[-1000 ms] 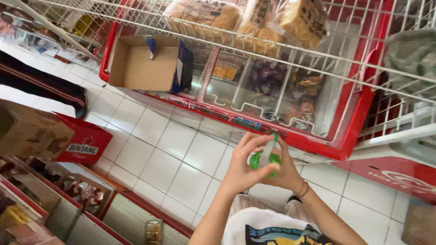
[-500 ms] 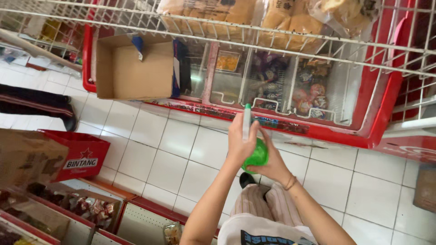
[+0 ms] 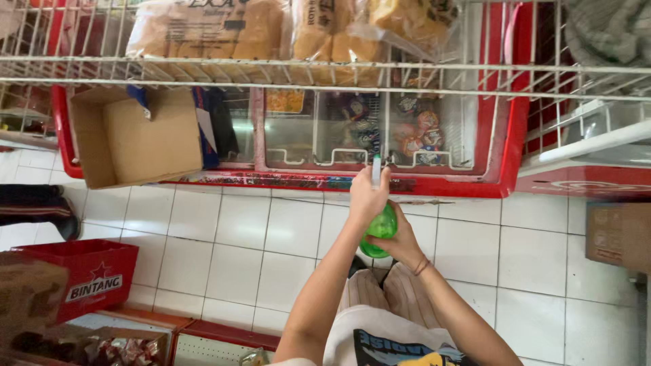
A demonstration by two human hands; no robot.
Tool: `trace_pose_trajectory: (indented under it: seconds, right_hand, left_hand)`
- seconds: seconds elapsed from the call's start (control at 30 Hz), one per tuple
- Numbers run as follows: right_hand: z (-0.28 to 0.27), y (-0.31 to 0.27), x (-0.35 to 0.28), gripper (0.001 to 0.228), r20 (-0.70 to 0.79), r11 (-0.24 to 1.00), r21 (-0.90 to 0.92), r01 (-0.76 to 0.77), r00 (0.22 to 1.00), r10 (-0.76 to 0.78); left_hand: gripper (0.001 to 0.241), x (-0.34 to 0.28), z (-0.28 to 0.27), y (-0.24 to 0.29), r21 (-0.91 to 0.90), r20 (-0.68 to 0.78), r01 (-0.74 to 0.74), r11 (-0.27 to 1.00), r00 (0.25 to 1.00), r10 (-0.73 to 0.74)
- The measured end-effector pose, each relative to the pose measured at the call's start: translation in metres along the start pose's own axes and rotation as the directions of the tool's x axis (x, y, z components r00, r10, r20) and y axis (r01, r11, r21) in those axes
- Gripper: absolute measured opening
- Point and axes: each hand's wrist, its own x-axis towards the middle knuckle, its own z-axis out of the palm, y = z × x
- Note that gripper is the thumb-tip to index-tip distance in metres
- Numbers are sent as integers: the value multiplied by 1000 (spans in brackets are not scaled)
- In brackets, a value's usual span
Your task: The person sprays a cleaning solution onto the glass lid of a chest freezer and wipes it with a cloth. They then move to a second freezer, repeat the spray and wipe process, and finally remove a cardboard box from the top of the second unit.
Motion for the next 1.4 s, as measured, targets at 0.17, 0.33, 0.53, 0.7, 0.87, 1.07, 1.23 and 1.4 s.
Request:
trace_pose_trajectory:
  seconds: [0.17,0.33,0.53,0.7,0.87,1.07,1.23,1.4]
  right_hand:
    - [-63,16,-25,94,-65,1000,14,12,998,-11]
    - [-101,27,-39,93,-92,999,-22,30,995,-32]
    - [-91,28,-31,96,58,998,33,44,997,-46]
    - [-58,19,-24,99,205,994,-80,-68,975,84]
    - [-48,3,-28,98,248,996,-83,20,969,1]
    - [-71,-52,-44,98,161,960,-225,169,978,-135]
    - [-129,-125,-52,87,122,689,-504,521,832,-541]
    - [-187,-200,-54,80,331,272,-681,680,617,-714]
  left_hand:
    - [41,-16,68,28,-37,36,-117,993,992,118]
    - [42,-27,106,45,-44,115,-62,997,991,67]
    - [39,-31,83,29,-83,-14,0,997,1000,-1]
    - [35,-41,37,5,-113,-96,129,985,985,-140]
    - [32,-55,12,5,-129,-172,52,990,982,-74]
    - [53,-78,-36,76,-174,14,-211,962,976,217]
    - [102,-111,-112,153,-264,316,-493,829,768,557]
    - [53,-134,-126,191,-239,222,-405,882,862,456]
